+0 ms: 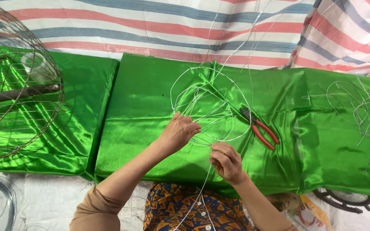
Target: Connecting and twisting metal wire segments to assemble a wire frame structure using pliers.
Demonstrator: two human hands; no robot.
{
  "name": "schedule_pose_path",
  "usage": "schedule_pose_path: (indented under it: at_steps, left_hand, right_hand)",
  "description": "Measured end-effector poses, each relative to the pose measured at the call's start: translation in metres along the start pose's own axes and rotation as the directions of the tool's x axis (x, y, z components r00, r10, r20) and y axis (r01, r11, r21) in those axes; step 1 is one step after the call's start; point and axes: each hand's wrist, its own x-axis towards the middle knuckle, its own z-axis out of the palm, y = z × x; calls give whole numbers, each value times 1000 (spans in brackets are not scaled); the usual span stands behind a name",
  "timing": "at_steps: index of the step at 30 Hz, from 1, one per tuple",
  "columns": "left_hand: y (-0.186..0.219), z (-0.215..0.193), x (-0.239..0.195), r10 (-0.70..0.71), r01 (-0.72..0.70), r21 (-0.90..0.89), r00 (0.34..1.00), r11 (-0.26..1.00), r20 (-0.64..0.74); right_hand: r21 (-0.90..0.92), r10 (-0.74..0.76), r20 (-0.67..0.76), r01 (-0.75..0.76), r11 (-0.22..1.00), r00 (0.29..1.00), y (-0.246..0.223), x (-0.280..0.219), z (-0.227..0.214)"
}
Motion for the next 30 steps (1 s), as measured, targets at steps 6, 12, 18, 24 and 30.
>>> schedule_pose_path:
  at_steps: [6, 12, 18, 24, 30]
  left_hand:
    - [-10, 10, -3, 1, -1, -7, 999, 1000, -37]
    - [-16, 8, -7, 7, -10, -46, 998, 999, -65]
    - [-10, -11, -10, 30, -43, -89, 989, 995, -147]
    - [116, -188, -52, 179, -210, -45, 913, 977, -366]
    - [182, -264, -149, 292, -289, -48, 950, 956, 107]
  right_hand:
    - [-23, 31, -7, -31, 999, 1000, -11, -25, -7]
    - [-29, 131, -34, -132, 991, 991, 24, -87, -16]
    - [-135, 141, 45, -134, 982, 989, 3, -6, -19]
    - [-251, 152, 168, -107, 962, 974, 22, -3, 26]
    - [-246, 121, 397, -22, 969, 910, 6, 89, 38]
